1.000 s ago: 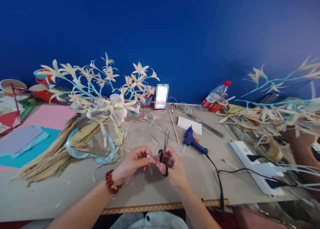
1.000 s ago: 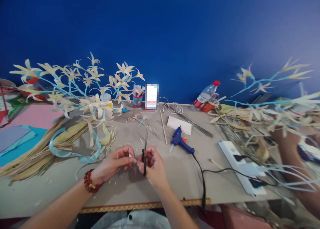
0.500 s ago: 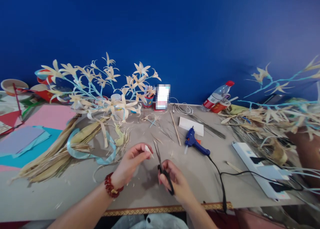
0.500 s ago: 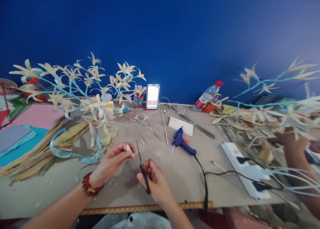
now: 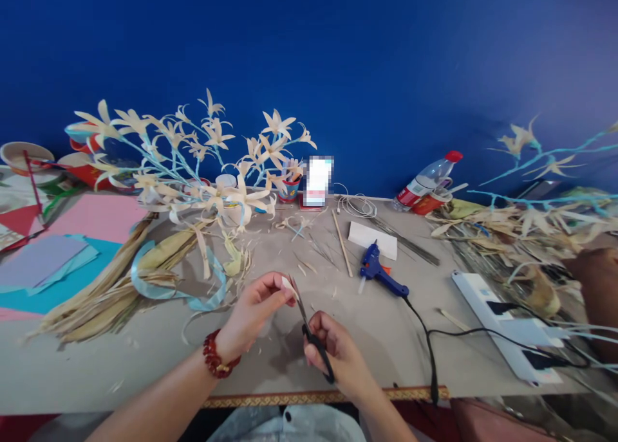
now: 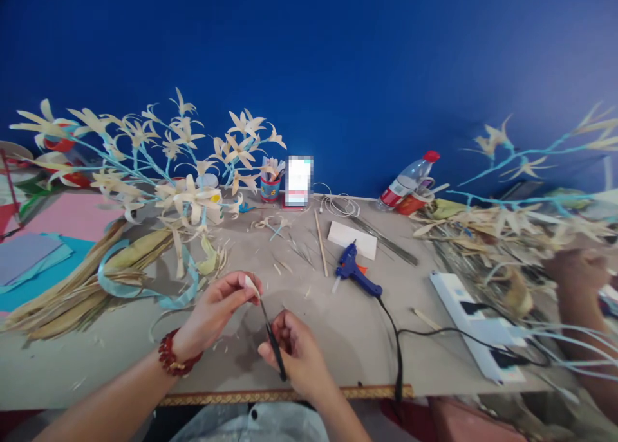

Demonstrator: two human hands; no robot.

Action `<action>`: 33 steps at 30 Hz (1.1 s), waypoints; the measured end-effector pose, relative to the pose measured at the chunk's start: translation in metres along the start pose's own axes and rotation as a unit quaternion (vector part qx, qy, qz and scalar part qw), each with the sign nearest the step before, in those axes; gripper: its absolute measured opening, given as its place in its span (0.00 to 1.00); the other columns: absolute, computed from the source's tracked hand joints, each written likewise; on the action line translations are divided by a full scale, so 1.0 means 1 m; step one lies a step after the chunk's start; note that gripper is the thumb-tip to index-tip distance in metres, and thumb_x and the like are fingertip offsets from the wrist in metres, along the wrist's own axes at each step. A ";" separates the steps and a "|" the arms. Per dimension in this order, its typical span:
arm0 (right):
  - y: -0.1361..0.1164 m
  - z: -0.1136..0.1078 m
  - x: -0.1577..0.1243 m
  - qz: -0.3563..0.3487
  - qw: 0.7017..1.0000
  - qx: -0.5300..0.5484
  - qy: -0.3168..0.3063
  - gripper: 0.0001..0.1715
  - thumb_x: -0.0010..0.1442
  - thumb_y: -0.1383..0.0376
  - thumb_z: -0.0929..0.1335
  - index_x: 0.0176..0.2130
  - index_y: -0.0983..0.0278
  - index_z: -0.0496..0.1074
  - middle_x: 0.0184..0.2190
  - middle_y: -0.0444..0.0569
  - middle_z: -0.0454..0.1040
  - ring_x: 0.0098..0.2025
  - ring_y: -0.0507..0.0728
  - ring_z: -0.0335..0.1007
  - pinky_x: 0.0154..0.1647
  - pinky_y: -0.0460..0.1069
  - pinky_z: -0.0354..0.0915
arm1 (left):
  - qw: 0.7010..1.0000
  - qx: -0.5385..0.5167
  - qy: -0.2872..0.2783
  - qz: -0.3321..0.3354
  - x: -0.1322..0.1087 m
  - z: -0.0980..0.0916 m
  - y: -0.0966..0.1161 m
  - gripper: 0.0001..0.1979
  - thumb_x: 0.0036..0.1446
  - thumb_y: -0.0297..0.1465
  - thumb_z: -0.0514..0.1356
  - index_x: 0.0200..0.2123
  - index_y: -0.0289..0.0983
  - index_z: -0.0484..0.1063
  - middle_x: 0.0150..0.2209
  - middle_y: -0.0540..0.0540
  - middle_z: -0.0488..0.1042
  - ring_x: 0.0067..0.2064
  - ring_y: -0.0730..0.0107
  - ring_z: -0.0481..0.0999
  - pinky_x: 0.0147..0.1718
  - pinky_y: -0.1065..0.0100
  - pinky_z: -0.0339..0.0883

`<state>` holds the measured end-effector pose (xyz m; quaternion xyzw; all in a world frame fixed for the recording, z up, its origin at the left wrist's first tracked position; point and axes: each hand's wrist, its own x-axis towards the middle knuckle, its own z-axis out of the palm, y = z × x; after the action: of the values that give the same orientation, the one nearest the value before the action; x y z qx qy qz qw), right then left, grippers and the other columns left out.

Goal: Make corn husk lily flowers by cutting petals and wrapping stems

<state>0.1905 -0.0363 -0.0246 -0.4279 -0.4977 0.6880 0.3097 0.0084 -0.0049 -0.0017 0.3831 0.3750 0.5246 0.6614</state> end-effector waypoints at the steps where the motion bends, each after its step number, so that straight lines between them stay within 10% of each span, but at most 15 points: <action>1: 0.000 0.000 0.000 0.000 1.000 0.001 0.001 0.30 0.46 0.43 0.72 0.30 0.61 0.58 0.24 0.39 0.59 0.24 0.49 0.55 0.24 0.44 0.52 | 1.000 -0.002 0.001 0.000 0.000 0.000 0.000 0.07 0.55 0.31 0.62 0.28 0.35 0.69 0.35 0.47 0.72 0.33 0.72 0.69 0.38 0.69 0.64; 33: 0.005 -0.006 -0.002 0.009 1.000 -0.021 0.008 0.27 0.47 0.51 0.75 0.27 0.61 0.57 0.18 0.35 0.55 0.20 0.47 0.48 0.20 0.43 0.45 | 0.999 0.008 -0.030 -0.018 0.001 -0.005 0.003 0.06 0.55 0.31 0.63 0.30 0.35 0.70 0.33 0.46 0.74 0.34 0.70 0.70 0.39 0.67 0.64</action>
<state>0.1969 -0.0368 -0.0293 -0.4440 -0.5056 0.6770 0.2983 0.0031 -0.0028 -0.0013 0.3968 0.3658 0.4983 0.6785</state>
